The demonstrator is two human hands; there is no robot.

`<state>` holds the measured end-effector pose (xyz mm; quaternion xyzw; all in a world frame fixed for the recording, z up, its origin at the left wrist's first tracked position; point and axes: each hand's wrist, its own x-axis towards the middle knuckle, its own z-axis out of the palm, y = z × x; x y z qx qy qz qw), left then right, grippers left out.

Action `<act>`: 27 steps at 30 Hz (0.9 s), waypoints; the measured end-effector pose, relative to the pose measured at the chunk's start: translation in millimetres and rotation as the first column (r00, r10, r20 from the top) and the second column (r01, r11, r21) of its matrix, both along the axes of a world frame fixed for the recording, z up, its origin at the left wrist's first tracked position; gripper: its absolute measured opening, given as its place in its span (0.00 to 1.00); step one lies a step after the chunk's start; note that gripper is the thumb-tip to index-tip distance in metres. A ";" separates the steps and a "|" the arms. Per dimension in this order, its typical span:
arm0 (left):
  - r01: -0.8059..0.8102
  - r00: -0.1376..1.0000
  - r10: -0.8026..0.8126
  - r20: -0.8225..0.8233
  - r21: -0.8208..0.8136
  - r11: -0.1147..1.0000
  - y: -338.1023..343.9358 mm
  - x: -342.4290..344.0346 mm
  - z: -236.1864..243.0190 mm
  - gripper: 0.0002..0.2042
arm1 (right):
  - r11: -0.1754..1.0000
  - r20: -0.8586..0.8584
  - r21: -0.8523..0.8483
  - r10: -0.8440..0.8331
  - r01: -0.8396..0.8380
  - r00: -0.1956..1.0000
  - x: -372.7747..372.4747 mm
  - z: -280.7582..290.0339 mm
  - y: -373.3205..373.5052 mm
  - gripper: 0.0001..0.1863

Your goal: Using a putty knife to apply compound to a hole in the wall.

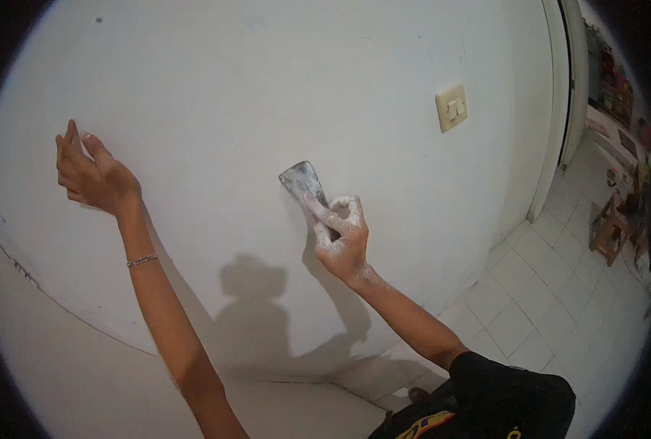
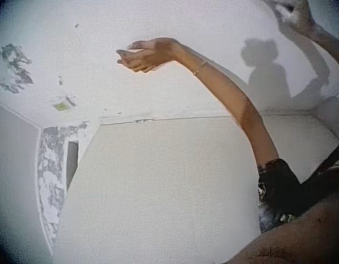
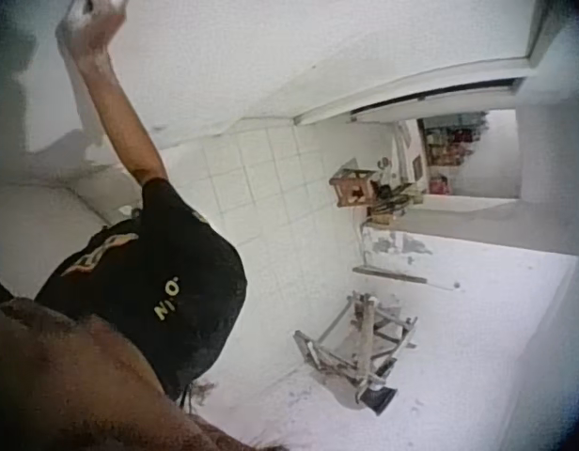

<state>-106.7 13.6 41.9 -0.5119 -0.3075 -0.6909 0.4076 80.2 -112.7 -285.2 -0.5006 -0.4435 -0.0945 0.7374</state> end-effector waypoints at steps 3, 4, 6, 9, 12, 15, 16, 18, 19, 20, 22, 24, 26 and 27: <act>-0.005 1.000 0.006 -0.024 0.023 1.000 1.5 -2.6 0.4 0.23 | 0.989 0.040 0.090 -0.117 0.113 0.992 0.6 0.8 0.1 0.26; 0.001 1.000 0.000 -0.025 0.034 0.999 2.0 -3.9 0.7 0.23 | 0.986 0.035 0.118 -0.121 0.116 0.992 1.7 0.9 0.0 0.25; 0.008 1.000 -0.007 -0.030 0.029 1.000 3.9 -5.2 1.2 0.23 | 0.995 0.010 0.043 -0.089 0.088 0.996 2.6 -0.9 -2.3 0.25; 0.000 1.000 0.000 -0.018 -0.003 1.000 6.5 -5.9 1.2 0.23 | 0.996 0.017 0.032 -0.089 0.088 0.996 2.4 -3.5 -5.5 0.24; -0.011 0.999 0.012 -0.030 0.023 1.000 6.2 -6.6 0.8 0.23 | 0.992 0.039 0.001 -0.124 0.125 0.991 2.9 -0.6 -4.5 0.24; -0.007 1.000 0.007 -0.018 0.028 1.000 6.4 -7.1 0.6 0.23 | 0.997 0.023 -0.023 -0.076 0.077 0.997 6.4 5.9 -0.9 0.25; -0.001 1.000 0.002 -0.017 0.024 1.000 6.9 -7.2 0.7 0.23 | 0.997 0.038 -0.054 -0.061 0.063 0.997 7.9 8.2 0.6 0.27; -0.004 1.000 0.004 -0.016 0.005 1.000 7.8 -8.3 1.4 0.23 | 0.995 0.066 -0.001 -0.097 0.097 0.993 8.8 10.2 0.9 0.27; 0.011 1.000 -0.011 -0.007 0.008 1.000 8.2 -8.9 1.8 0.23 | 0.995 0.047 0.018 -0.098 0.097 0.994 8.5 10.2 0.6 0.28; 0.010 0.999 -0.009 -0.036 0.032 0.999 8.6 -9.5 2.3 0.23 | 0.989 0.082 0.110 -0.108 0.099 0.991 7.6 10.0 -0.2 0.27; 0.006 0.998 -0.002 -0.070 0.049 0.999 9.6 -10.0 1.8 0.22 | 0.997 0.045 0.022 -0.068 0.068 0.997 4.3 8.2 -1.0 0.27; -0.006 0.999 0.009 -0.042 0.083 0.997 10.9 -9.7 0.8 0.22 | 0.999 -0.035 -0.041 0.035 -0.036 0.999 1.0 6.4 0.0 0.27; -0.002 0.999 0.006 -0.048 0.074 0.997 11.4 -9.5 -0.8 0.22 | 0.999 -0.044 0.034 -0.007 0.008 0.999 -0.7 6.0 2.1 0.27; -0.013 0.999 0.017 -0.042 0.085 0.996 11.1 -10.0 -0.5 0.22 | 0.999 -0.058 0.033 0.004 -0.002 0.998 -0.9 6.4 2.5 0.27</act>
